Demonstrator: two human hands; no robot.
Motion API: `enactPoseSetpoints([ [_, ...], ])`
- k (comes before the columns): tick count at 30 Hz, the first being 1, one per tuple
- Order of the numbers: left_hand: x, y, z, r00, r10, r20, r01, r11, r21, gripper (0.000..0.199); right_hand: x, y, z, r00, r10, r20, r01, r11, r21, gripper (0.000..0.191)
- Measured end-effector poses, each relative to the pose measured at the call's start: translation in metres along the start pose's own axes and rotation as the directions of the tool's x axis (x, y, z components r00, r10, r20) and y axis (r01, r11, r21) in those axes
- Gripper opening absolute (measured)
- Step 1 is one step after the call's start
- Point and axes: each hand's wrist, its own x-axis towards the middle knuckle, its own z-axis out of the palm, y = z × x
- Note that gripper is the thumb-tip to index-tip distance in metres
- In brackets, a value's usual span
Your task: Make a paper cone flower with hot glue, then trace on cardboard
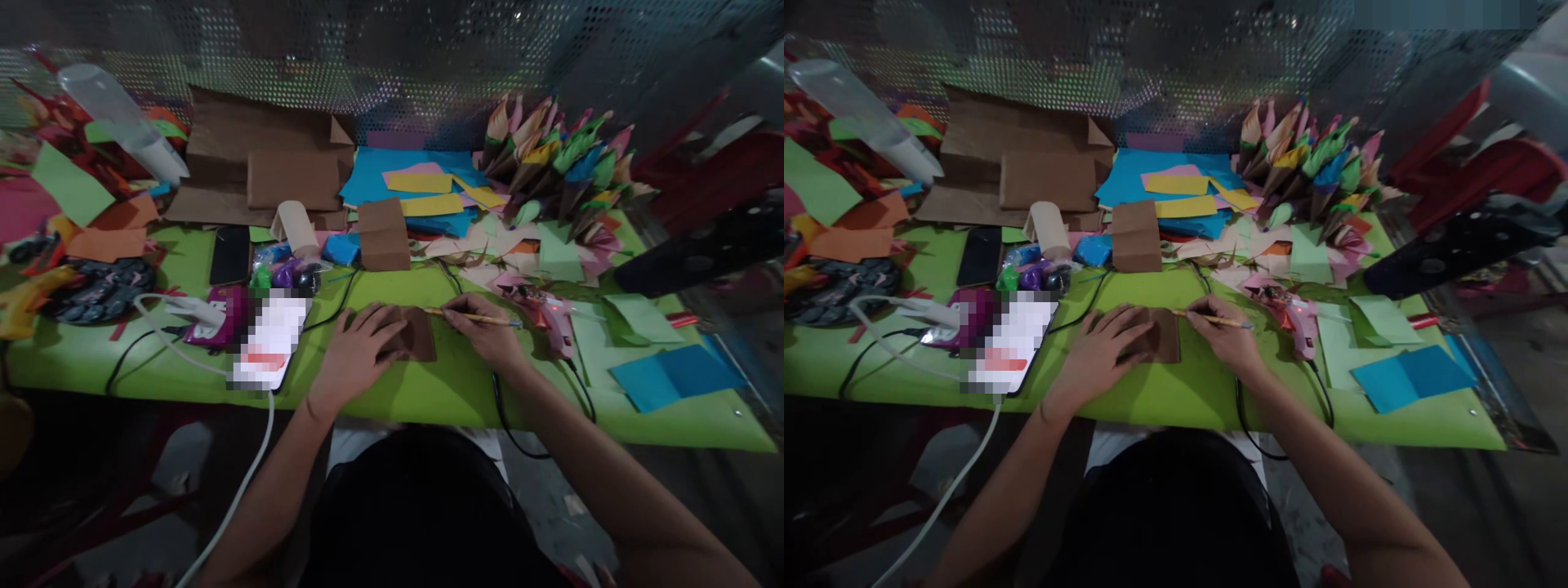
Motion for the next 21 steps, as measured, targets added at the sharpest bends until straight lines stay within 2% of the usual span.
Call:
enactPoseSetpoints([
  [7, -0.001, 0.0, -0.002, 1.0, 0.002, 0.007, -0.002, 1.0, -0.025, 0.046, -0.003, -0.013, -0.006, 0.993, 0.071, 0.092, -0.075, 0.996, 0.041, 0.015],
  [14, 0.001, 0.001, -0.003, 1.0, -0.007, 0.027, 0.008, 1.0, -0.025, 0.044, -0.007, -0.023, -0.011, 0.957, 0.153, 0.247, -0.178, 0.98, 0.083, 0.014],
  [21, 0.0, 0.001, -0.004, 0.999, -0.008, 0.039, 0.009, 0.999, -0.034, 0.046, -0.01, -0.023, -0.01, 0.936, 0.147, 0.319, -0.186, 0.978, 0.096, 0.015],
])
